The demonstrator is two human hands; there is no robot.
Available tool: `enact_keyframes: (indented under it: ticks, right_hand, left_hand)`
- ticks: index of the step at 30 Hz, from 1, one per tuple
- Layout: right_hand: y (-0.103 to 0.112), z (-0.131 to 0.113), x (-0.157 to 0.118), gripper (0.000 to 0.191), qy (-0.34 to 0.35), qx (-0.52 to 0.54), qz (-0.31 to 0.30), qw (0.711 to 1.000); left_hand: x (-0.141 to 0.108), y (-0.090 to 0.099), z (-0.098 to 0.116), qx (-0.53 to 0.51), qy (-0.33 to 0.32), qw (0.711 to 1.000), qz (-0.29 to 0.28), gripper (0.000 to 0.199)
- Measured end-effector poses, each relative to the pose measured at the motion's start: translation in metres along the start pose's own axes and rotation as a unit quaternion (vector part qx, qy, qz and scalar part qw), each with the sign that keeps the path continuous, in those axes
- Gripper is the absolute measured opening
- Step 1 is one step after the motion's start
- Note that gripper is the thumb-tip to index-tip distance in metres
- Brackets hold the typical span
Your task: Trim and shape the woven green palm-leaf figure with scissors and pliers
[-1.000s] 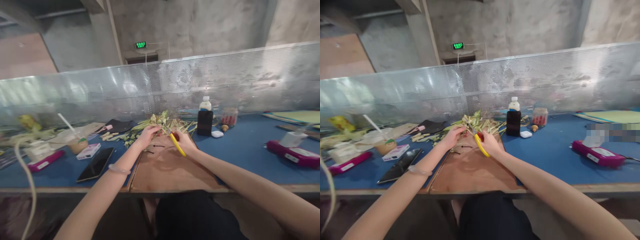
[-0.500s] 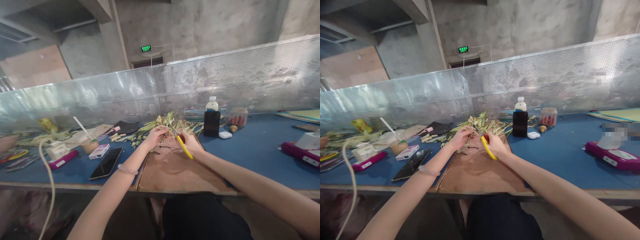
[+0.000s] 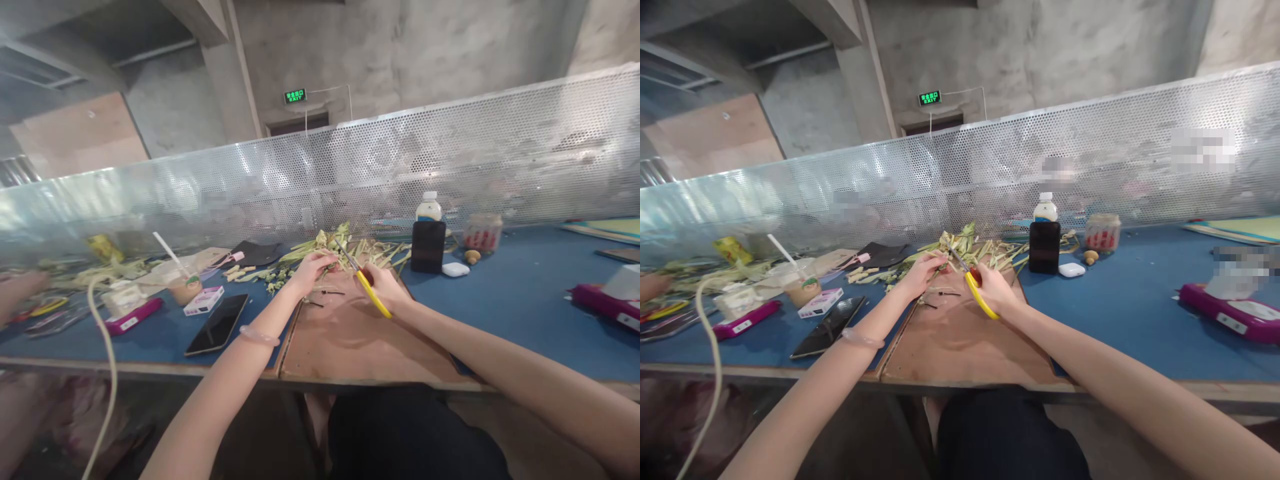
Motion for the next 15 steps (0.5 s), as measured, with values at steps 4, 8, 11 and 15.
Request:
enact_keyframes:
  ticks: [4,8,11,15]
  right_hand:
    - [-0.001,0.0,0.0,0.021,0.008,0.002,-0.001,1.0]
    - [-0.001,-0.002,0.0,0.02,0.015,-0.002,-0.004,1.0]
    - [-0.001,-0.003,0.0,0.019,0.017,-0.005,-0.008,1.0]
    - [-0.002,-0.004,0.001,0.018,0.02,-0.009,-0.013,1.0]
  left_hand:
    - [0.0,0.004,0.001,0.007,-0.003,1.0,0.01,0.01]
    - [0.001,0.006,0.003,0.008,-0.011,1.0,0.014,0.009]
    - [0.002,0.01,0.005,0.004,-0.025,0.999,0.021,0.009]
    - [0.002,0.014,0.005,0.005,-0.029,0.999,0.023,0.009]
Point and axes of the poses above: each hand's wrist, its own x-axis towards the middle knuckle, its own y-axis out of the back of the hand, z = x × y, the point moved 10 cm from there along x, towards the middle knuckle, and after that the axes turned 13 degrees about y, right-handed, at the moved point
